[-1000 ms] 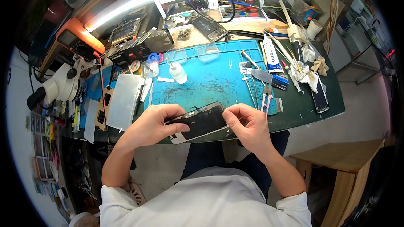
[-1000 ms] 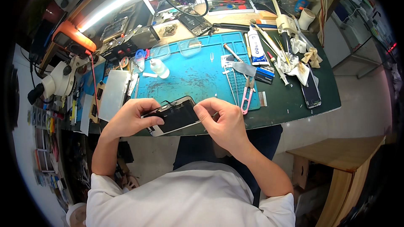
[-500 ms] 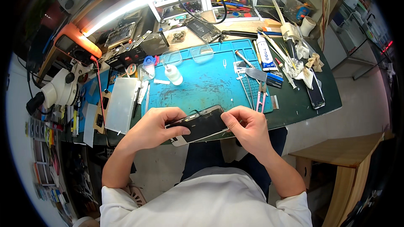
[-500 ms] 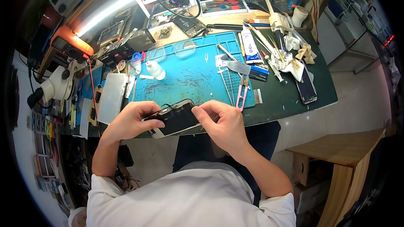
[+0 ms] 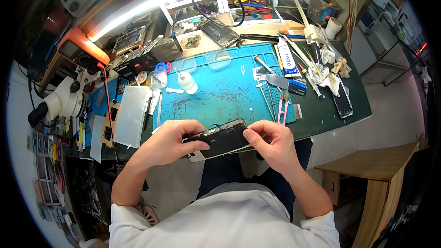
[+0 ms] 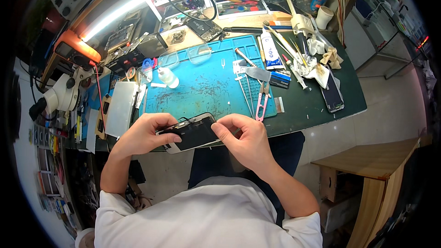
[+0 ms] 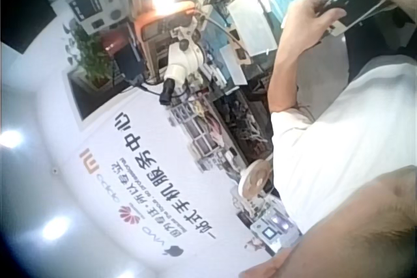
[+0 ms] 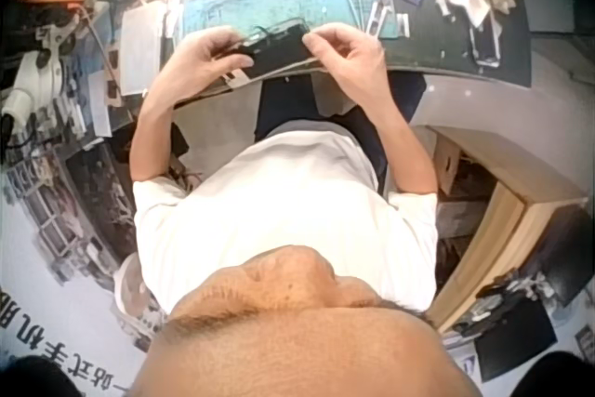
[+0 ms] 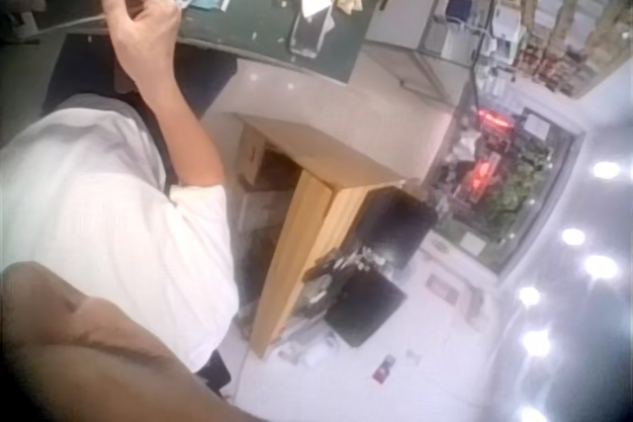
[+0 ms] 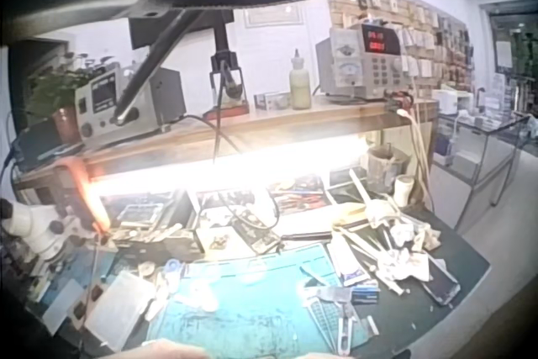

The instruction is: The person uses tweezers to place small components and adhesive strips onto a disassembled smartphone frame on a workbench. They wipe the device with a cloth and then move to a box of parts, selecting a different smartphone frame to inspect and handle.

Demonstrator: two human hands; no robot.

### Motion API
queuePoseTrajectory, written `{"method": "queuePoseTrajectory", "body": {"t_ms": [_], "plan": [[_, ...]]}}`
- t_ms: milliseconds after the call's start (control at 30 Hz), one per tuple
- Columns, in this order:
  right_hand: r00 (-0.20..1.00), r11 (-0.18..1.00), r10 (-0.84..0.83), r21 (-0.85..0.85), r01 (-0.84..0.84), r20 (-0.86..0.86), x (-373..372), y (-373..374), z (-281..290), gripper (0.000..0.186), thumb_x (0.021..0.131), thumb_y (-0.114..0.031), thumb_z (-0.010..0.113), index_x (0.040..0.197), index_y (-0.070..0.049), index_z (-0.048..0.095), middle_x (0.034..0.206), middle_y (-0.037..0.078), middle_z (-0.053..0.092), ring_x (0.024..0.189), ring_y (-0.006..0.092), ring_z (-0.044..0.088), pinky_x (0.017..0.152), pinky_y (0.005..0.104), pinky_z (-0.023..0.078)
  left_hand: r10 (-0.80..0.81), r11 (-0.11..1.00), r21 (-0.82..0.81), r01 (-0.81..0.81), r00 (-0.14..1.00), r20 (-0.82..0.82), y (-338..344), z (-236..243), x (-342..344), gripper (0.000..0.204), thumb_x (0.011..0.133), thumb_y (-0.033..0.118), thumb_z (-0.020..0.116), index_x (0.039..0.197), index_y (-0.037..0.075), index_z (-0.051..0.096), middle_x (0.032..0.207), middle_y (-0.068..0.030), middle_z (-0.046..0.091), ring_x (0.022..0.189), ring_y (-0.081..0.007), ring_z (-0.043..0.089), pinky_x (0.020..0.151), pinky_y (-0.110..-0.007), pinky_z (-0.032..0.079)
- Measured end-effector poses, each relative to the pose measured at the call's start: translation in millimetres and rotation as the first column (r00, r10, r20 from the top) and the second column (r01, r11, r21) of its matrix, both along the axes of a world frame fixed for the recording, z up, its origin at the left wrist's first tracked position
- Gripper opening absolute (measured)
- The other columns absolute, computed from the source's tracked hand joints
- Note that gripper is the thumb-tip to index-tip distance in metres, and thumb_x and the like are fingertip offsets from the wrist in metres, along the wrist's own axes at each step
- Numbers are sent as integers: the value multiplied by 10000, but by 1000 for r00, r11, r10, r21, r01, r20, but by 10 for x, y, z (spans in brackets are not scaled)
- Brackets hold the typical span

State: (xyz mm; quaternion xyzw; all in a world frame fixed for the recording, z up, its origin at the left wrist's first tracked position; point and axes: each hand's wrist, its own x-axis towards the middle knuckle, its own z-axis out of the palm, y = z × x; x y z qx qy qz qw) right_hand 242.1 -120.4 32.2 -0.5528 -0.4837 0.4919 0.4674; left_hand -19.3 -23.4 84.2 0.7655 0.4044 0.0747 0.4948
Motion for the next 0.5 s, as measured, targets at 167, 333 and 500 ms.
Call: {"method": "queuePoseTrajectory", "body": {"t_ms": [167,333,500], "plan": [[998,991,62,120,-59,-21,63,-23,35,314,952,-165,767,1220,-11,709,1017,40,719,922,89,665,723,236,545,-80,995,54,83,995,-56,35,124,5,237,896,166,808,1045,10,709,799,-84,690,689,-164,609,636,-326,490],[939,941,339,-34,-338,47,129,88,229,339,936,-76,752,1256,16,686,1049,62,745,859,53,650,717,228,542,-225,967,85,240,962,-156,77,272,135,285,883,157,821,1119,31,720,844,-80,720,735,-155,643,659,-328,499],[950,978,200,-16,-210,-240,171,54,103,278,967,-53,719,1226,35,669,1032,36,716,870,30,620,727,205,528,-27,990,140,1,983,181,153,303,49,556,932,170,782,1430,59,560,1120,-73,726,970,-157,695,825,-346,552]]}}
